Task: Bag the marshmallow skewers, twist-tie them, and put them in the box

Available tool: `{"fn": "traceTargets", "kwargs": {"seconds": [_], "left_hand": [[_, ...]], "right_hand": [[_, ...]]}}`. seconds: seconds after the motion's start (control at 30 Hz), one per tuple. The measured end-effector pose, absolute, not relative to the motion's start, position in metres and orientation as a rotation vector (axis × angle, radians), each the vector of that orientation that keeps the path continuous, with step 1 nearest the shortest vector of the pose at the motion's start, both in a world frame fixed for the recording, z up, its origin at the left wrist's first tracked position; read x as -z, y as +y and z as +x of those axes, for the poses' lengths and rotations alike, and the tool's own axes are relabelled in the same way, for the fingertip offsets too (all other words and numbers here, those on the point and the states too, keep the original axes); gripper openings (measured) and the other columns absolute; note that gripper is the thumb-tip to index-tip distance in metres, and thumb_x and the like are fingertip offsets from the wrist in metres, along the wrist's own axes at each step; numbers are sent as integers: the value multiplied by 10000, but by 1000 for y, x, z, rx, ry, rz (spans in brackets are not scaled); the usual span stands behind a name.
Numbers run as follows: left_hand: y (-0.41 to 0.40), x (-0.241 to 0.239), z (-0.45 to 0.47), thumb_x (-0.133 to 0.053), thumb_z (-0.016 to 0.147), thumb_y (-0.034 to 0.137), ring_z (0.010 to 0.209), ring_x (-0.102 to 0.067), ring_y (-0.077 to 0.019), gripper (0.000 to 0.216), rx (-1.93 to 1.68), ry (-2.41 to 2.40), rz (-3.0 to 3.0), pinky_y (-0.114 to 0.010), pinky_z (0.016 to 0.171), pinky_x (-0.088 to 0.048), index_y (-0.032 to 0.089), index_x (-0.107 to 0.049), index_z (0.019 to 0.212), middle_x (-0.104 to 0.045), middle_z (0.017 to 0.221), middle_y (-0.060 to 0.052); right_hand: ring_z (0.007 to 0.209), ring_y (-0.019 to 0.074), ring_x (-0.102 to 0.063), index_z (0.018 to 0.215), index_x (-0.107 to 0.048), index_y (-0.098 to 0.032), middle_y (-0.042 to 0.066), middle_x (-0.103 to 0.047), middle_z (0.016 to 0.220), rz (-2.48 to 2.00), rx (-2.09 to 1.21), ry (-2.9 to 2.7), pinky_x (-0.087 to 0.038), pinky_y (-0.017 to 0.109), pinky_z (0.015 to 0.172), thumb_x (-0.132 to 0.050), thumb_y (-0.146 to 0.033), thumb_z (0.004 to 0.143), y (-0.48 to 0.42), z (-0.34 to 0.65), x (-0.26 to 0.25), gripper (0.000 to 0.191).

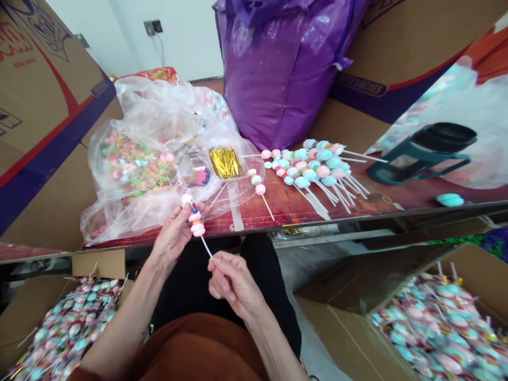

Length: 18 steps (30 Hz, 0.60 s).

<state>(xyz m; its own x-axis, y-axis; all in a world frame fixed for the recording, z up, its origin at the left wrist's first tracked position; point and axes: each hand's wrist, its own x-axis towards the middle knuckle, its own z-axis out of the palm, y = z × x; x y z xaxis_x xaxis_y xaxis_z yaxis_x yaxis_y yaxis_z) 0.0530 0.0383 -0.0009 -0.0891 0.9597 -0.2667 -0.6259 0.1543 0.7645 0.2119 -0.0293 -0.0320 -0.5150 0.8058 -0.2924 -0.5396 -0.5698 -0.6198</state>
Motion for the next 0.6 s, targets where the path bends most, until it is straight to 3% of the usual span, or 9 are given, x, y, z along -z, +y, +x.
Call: {"fn": "traceTargets", "kwargs": {"seconds": [0.07,0.23,0.33,0.47,0.6], "left_hand": [[39,-1,55,-851,713,324,625,-648,-137,294,-1385,924,473,-196,438,-397,152,-663,858,-728,822,-75],[40,-2,57,-882,657,312,847,-730,-234,328,-1395,991,483,-197,507,-459,141,-677,849,-725,801,-72],[39,-1,61,-877,663,328,869,-743,-239,336,-1364,1052,454,-201,577,-495,146,-677,862,-736,807,-70],[31,-4,67,-831,725,403,916,-745,-242,341,-1265,1079,456,-234,666,-526,164,-662,901,-748,844,-69],[25,-10,64,-802,741,483,955,-739,-252,399,-1190,1078,543,-288,763,-543,178,-653,950,-757,883,-72]], "right_hand": [[328,26,-177,746,-627,-167,-125,-354,367,-737,-2078,-637,-293,207,441,-677,-384,901,-31,207,33,272],[388,68,-319,810,-635,-186,-83,-442,440,-1054,-1619,-1071,-294,220,445,-600,-402,945,-30,208,35,257],[463,104,-456,843,-628,-199,-49,-497,519,-1144,-1272,-1410,-373,237,490,-528,-340,978,-30,210,39,220],[476,103,-484,872,-629,-203,-44,-513,565,-1131,-895,-1546,-404,236,515,-512,-240,970,-30,209,46,157],[443,85,-455,884,-621,-196,-60,-500,532,-1130,-1013,-1404,-376,214,475,-503,-280,991,-29,208,42,179]]}}
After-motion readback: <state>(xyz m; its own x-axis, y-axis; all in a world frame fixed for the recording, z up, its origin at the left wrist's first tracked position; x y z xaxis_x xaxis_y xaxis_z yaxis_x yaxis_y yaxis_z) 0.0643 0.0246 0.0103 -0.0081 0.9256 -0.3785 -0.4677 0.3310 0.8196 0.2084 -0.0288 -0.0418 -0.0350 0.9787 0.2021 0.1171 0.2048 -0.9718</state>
